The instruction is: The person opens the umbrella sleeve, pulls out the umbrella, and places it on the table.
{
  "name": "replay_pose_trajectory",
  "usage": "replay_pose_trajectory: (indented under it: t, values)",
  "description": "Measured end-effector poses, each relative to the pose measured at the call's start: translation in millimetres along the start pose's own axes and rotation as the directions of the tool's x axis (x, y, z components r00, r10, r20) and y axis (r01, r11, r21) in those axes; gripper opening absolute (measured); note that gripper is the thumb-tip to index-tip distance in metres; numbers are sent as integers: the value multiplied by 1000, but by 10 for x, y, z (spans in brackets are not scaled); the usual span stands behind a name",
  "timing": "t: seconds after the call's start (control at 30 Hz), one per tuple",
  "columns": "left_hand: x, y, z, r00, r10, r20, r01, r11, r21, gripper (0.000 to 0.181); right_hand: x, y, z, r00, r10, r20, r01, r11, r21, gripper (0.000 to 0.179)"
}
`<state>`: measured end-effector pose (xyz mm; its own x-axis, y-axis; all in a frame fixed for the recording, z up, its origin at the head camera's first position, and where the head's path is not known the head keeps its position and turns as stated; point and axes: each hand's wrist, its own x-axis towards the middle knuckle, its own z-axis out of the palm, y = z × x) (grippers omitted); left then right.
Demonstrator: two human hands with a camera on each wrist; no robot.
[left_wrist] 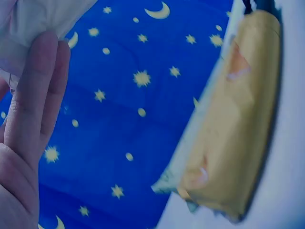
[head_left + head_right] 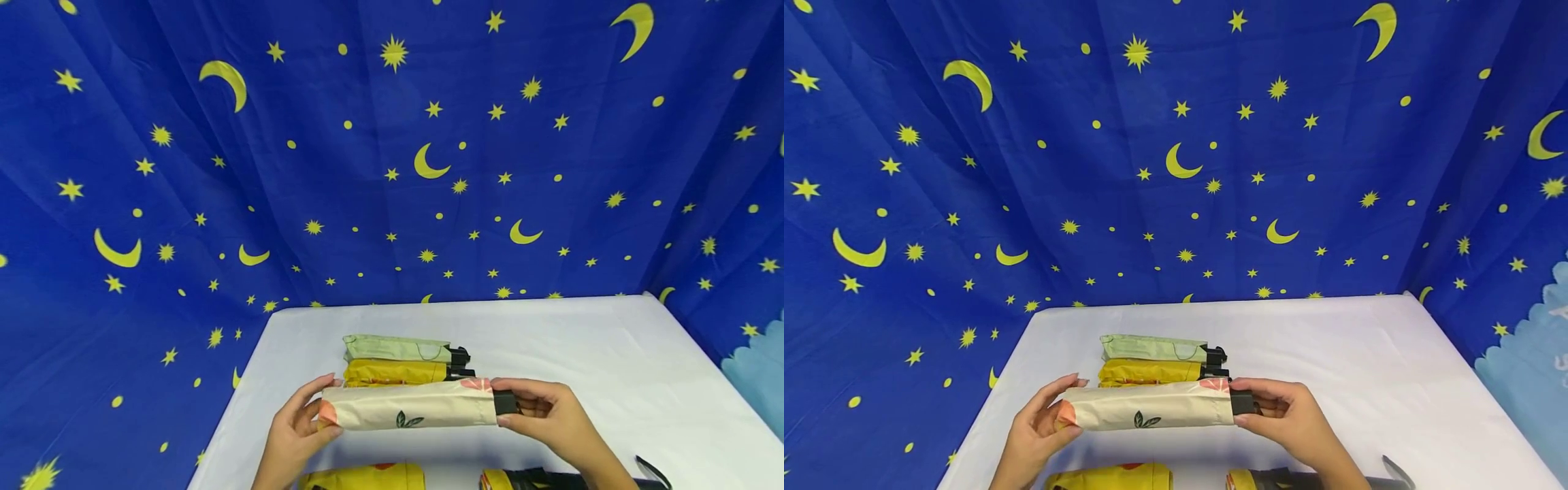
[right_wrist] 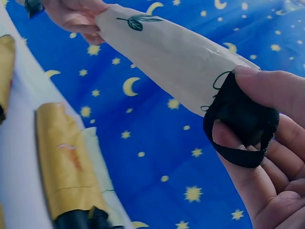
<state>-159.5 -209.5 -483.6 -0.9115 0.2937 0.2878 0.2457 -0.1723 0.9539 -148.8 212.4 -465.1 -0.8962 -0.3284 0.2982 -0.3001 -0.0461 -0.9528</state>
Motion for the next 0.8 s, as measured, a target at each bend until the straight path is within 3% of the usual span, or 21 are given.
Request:
replay_pose_trajectory:
  t: [0.17, 0.4, 0.57, 0.8]
  values:
    - [36, 138, 76, 995, 66, 77, -67, 998, 20, 63, -54, -94, -68, 994, -103, 49, 101, 994, 35, 44]
    - [56, 276, 184, 989, -7, 148, 1, 999, 44, 60, -111, -123, -38, 984, -58, 169, 47, 997, 69, 44]
    - [50, 242, 204, 989, -28, 145, 13, 995, 102, 56, -149, -83, -8, 979, -27, 202, 8, 996, 93, 47]
    - [43, 192, 202, 991, -28, 130, 13, 994, 113, 55, -198, -32, 33, 985, -57, 162, 45, 996, 73, 46]
